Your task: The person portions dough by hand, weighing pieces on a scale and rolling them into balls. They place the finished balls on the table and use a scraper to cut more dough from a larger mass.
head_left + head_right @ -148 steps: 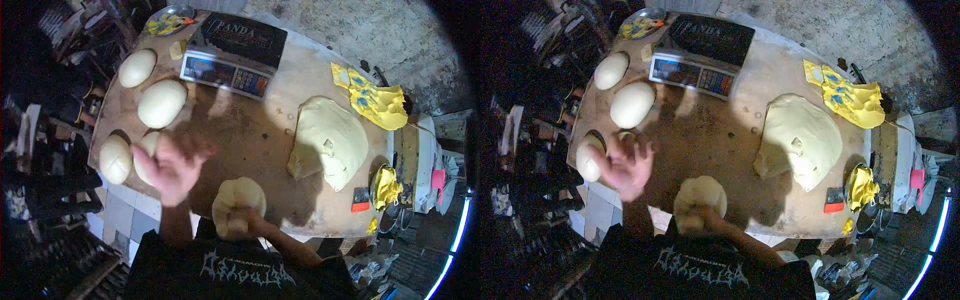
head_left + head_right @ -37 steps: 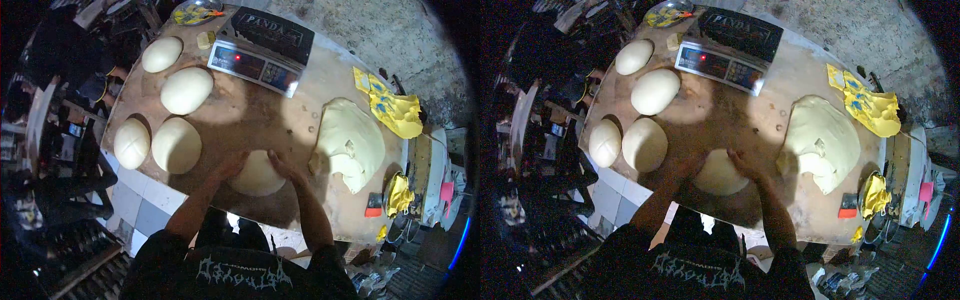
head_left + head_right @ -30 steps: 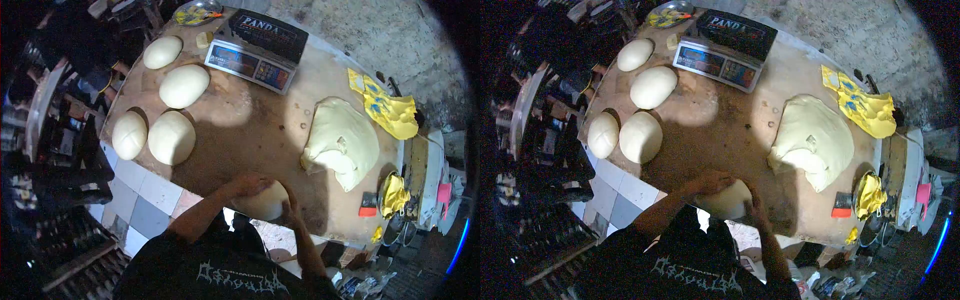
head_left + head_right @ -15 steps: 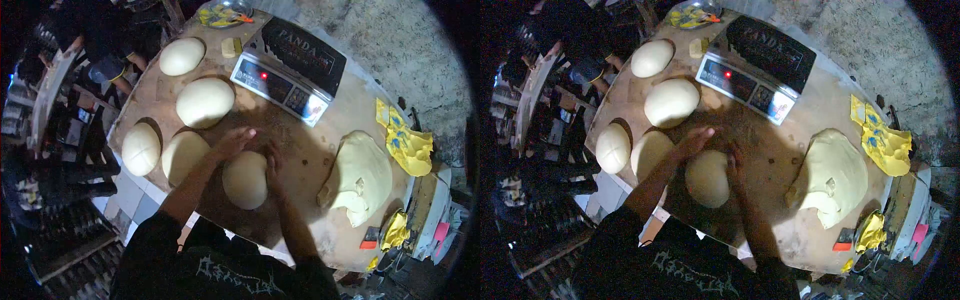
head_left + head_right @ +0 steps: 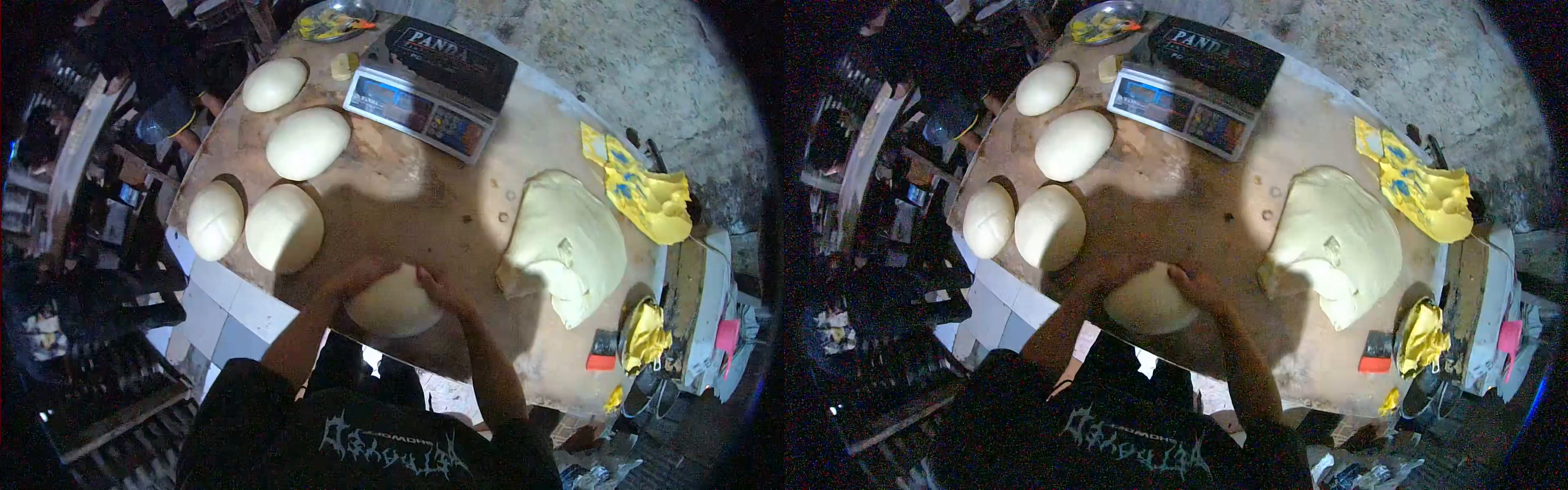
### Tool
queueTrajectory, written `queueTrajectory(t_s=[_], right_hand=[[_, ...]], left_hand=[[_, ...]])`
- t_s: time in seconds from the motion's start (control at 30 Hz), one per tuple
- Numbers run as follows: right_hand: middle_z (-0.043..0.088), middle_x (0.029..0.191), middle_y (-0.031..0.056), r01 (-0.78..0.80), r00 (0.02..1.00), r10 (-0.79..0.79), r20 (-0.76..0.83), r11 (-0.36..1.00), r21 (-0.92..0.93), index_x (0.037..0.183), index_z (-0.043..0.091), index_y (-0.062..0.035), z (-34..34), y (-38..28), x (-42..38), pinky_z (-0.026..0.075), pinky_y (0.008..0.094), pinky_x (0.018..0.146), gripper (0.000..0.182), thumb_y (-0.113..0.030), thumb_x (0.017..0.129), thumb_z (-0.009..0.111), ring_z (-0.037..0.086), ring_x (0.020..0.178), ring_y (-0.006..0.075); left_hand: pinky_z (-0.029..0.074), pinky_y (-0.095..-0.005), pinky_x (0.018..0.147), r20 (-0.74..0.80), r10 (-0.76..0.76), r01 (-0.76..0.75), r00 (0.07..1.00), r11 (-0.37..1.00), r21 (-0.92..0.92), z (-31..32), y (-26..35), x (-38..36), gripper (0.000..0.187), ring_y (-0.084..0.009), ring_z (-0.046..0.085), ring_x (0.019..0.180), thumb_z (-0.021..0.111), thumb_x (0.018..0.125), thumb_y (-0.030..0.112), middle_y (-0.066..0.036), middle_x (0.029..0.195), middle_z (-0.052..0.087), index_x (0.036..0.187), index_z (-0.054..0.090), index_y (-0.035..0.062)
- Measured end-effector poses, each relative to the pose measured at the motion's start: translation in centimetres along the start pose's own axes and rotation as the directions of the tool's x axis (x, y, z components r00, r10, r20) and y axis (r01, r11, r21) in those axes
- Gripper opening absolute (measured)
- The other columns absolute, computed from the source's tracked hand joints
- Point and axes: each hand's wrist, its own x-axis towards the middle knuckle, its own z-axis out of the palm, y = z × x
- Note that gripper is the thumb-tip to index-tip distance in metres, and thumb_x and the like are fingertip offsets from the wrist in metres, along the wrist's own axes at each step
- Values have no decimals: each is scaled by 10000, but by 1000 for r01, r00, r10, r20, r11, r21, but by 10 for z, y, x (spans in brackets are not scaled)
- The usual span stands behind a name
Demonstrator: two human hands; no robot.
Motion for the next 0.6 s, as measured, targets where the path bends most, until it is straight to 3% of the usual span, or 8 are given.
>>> queueTrajectory(t_s=[0.13,0.2,0.3,0.37,0.4,0.47,0.53,0.6], right_hand=[[550,1095,179,16,991,3,-136,990,141,1210,461,-12,29,32,-116,392,386,872,575,-486,889,406,496,1032,246],[502,1210,181,225,826,-201,-526,974,-20,1273,415,-34,50,75,-139,374,393,923,654,-531,849,440,499,1074,301],[447,1271,164,137,613,-23,-790,988,77,1294,379,-17,71,54,-149,346,396,959,722,-573,835,433,443,1138,288],[395,1309,155,495,634,119,-764,697,519,1328,313,-11,101,76,-123,325,425,976,829,-636,798,439,393,1174,299],[365,1324,156,475,616,203,-761,675,565,1350,277,-54,108,65,-116,316,455,974,857,-673,777,427,374,1182,304],[325,1352,149,406,621,305,-722,662,629,1374,243,-114,114,46,-101,299,491,978,859,-706,769,393,337,1210,308],[314,1365,142,352,644,326,-692,677,646,1376,245,-132,108,17,-81,292,497,985,832,-701,782,370,319,1229,307],[350,1343,150,338,758,414,-504,412,846,1356,284,-61,91,-27,-54,312,479,977,776,-644,846,289,372,1190,328]], left_hand=[[415,-390,855,227,8,48,974,970,-239,64,32,-17,494,-284,567,921,464,856,489,-132,1063,597,1103,587,79],[408,-387,868,130,28,-7,991,987,-160,85,36,8,495,-279,565,935,442,868,484,-134,1059,599,1088,592,67],[397,-382,888,-145,-23,-7,989,980,-201,87,13,69,502,-271,562,955,409,886,476,-139,1052,602,1065,598,47],[390,-379,901,-191,-72,-32,979,871,-490,59,-11,87,510,-266,560,968,387,898,470,-142,1048,604,1050,603,34],[387,-377,907,-180,-53,-58,982,827,-559,44,-14,76,515,-263,559,975,376,903,468,-143,1046,605,1043,605,28],[401,-373,896,-140,128,-159,982,957,-244,34,-4,16,501,-269,562,977,321,935,421,-151,1070,593,1049,596,18],[389,-388,913,-133,115,-164,984,875,-455,19,37,-53,499,-271,522,1046,273,951,401,-149,1128,562,1146,534,22],[387,-402,915,-141,-2,-92,990,745,-660,17,24,-61,510,-276,501,1066,293,935,429,-150,1152,537,1172,501,27]])
